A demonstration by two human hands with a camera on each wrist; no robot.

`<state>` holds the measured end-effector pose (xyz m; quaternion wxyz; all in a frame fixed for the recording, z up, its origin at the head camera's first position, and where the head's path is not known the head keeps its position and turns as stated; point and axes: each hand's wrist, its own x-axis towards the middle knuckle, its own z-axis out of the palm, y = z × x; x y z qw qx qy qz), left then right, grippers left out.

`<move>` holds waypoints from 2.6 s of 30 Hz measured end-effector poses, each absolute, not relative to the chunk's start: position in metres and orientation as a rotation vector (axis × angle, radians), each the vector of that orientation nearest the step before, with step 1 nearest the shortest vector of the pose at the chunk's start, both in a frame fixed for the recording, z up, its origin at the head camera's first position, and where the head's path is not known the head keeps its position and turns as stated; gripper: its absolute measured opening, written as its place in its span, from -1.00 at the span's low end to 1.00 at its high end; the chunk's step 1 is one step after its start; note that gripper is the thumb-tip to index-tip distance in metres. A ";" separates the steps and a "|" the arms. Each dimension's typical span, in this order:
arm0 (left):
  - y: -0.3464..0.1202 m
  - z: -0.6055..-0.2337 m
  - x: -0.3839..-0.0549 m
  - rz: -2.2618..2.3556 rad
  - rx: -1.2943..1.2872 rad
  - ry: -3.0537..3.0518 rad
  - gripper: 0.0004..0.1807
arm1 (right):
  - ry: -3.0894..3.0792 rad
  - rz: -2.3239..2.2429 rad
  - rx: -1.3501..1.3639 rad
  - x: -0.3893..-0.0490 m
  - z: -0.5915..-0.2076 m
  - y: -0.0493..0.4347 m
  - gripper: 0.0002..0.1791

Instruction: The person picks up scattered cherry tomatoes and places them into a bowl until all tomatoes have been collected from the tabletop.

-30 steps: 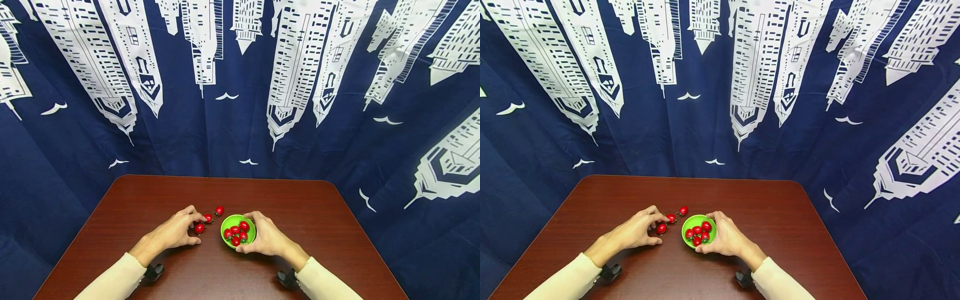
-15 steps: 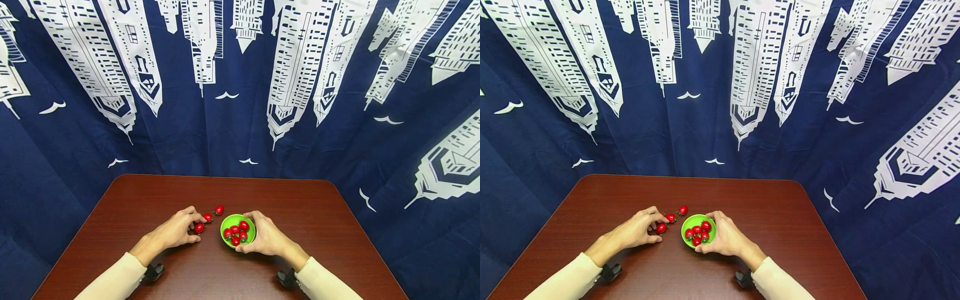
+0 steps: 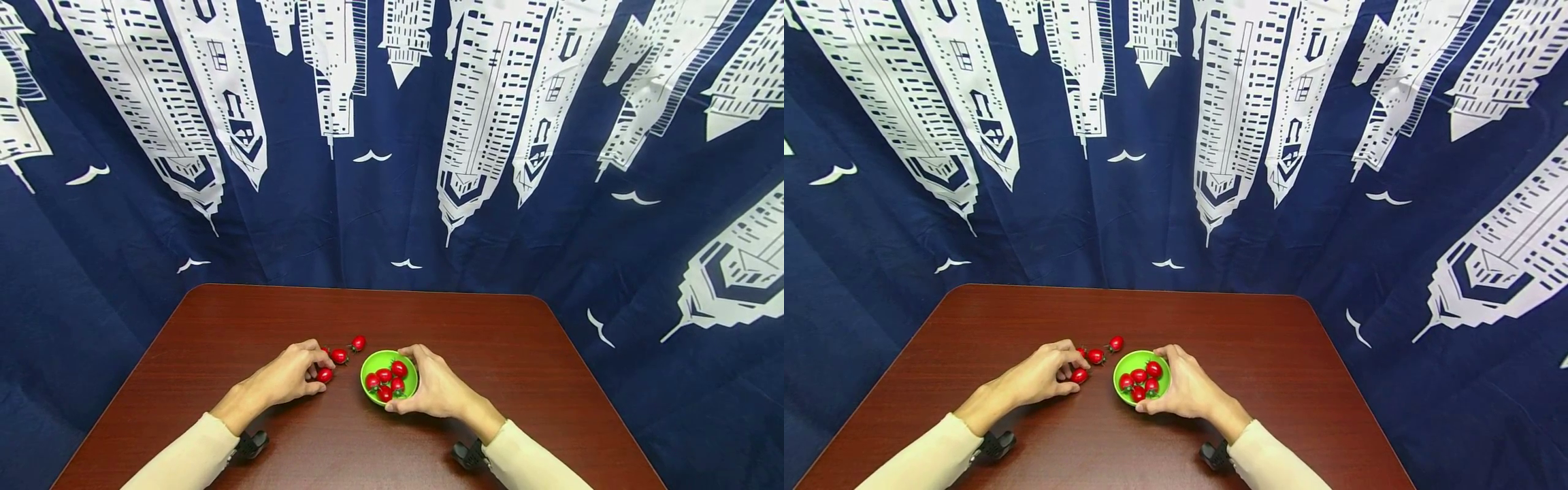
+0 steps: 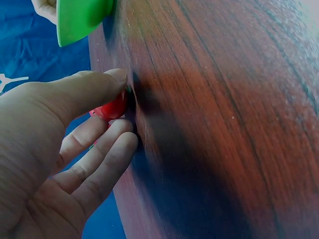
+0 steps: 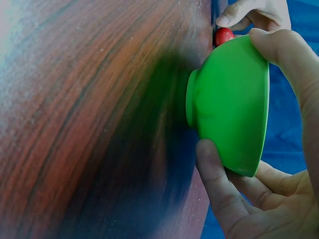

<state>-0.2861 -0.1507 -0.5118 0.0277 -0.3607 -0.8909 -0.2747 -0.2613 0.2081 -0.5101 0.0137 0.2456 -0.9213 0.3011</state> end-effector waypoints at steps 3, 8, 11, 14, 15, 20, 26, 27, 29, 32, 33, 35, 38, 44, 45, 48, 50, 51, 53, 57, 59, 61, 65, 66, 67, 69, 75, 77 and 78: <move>-0.152 -0.511 -0.285 -0.859 -1.120 -2.755 -0.67 | -2.872 0.938 0.762 -0.261 -0.510 0.207 0.15; -0.158 -0.509 -0.283 -0.873 -1.119 -2.767 -0.68 | -2.864 0.928 0.771 -0.263 -0.508 0.202 0.14; -0.160 -0.508 -0.282 -0.870 -1.104 -2.772 -0.68 | -2.852 0.932 0.786 -0.264 -0.508 0.200 0.14; -0.159 -0.510 -0.282 -0.888 -1.111 -2.766 -0.68 | -2.847 0.925 0.774 -0.263 -0.510 0.201 0.14; -0.158 -0.510 -0.282 -0.896 -1.117 -2.764 -0.69 | -2.847 0.921 0.766 -0.262 -0.511 0.203 0.14; -0.152 -0.516 -0.281 -0.935 -1.135 -2.771 -0.68 | -2.849 0.924 0.740 -0.257 -0.513 0.208 0.13; -0.150 -0.517 -0.281 -0.938 -1.139 -2.782 -0.69 | -2.842 0.931 0.750 -0.253 -0.513 0.210 0.12; -0.151 -0.517 -0.281 -0.933 -1.142 -2.780 -0.69 | -2.839 0.932 0.747 -0.253 -0.513 0.210 0.12; -0.152 -0.516 -0.281 -0.923 -1.143 -2.779 -0.69 | -2.837 0.940 0.745 -0.254 -0.513 0.209 0.12; -0.154 -0.514 -0.281 -0.907 -1.137 -2.779 -0.69 | -2.838 0.950 0.744 -0.256 -0.512 0.206 0.12; -0.155 -0.513 -0.282 -0.903 -1.134 -2.777 -0.69 | -2.839 0.953 0.745 -0.257 -0.512 0.205 0.13; -0.155 -0.513 -0.281 -0.900 -1.136 -2.776 -0.69 | -2.841 0.953 0.744 -0.257 -0.513 0.204 0.13; -0.155 -0.513 -0.281 -0.904 -1.135 -2.771 -0.70 | -2.837 0.944 0.747 -0.258 -0.514 0.204 0.12; -0.153 -0.510 -0.281 -0.894 -1.137 -2.746 -0.70 | -2.828 0.927 0.762 -0.258 -0.513 0.205 0.12; -0.152 -0.509 -0.281 -0.891 -1.143 -2.739 -0.70 | -2.829 0.927 0.762 -0.258 -0.513 0.205 0.12; -0.151 -0.508 -0.281 -0.883 -1.154 -2.725 -0.71 | -2.835 0.931 0.755 -0.257 -0.512 0.205 0.11; -0.151 -0.507 -0.281 -0.881 -1.155 -2.719 -0.70 | -2.833 0.931 0.757 -0.257 -0.512 0.205 0.11; -0.150 -0.506 -0.281 -0.880 -1.154 -2.718 -0.70 | -2.832 0.930 0.757 -0.257 -0.511 0.205 0.11; -0.149 -0.506 -0.281 -0.880 -1.150 -2.717 -0.70 | -2.832 0.928 0.761 -0.257 -0.511 0.205 0.11; -0.146 -0.503 -0.282 -0.902 -1.147 -2.715 -0.69 | -2.836 0.925 0.765 -0.257 -0.510 0.205 0.11; -0.145 -0.503 -0.282 -0.910 -1.149 -2.712 -0.68 | -2.839 0.925 0.766 -0.256 -0.510 0.206 0.10; -0.143 -0.502 -0.282 -0.918 -1.151 -2.707 -0.68 | -2.841 0.925 0.769 -0.256 -0.509 0.206 0.09; -0.140 -0.501 -0.282 -0.924 -1.149 -2.692 -0.68 | -2.843 0.907 0.780 -0.255 -0.508 0.207 0.09; -0.140 -0.501 -0.282 -0.923 -1.148 -2.689 -0.67 | -2.843 0.905 0.782 -0.255 -0.508 0.207 0.09; -0.139 -0.500 -0.282 -0.920 -1.143 -2.687 -0.67 | -2.845 0.897 0.783 -0.255 -0.508 0.207 0.09; -0.137 -0.499 -0.283 -0.911 -1.136 -2.685 -0.67 | -2.849 0.892 0.778 -0.254 -0.508 0.207 0.10; -0.132 -0.495 -0.282 -0.896 -1.117 -2.673 -0.68 | -2.855 0.874 0.769 -0.252 -0.507 0.207 0.12; -0.131 -0.493 -0.282 -0.897 -1.115 -2.657 -0.68 | -2.860 0.871 0.772 -0.252 -0.506 0.208 0.14; -0.130 -0.493 -0.282 -0.896 -1.114 -2.648 -0.68 | -2.863 0.870 0.776 -0.252 -0.506 0.208 0.15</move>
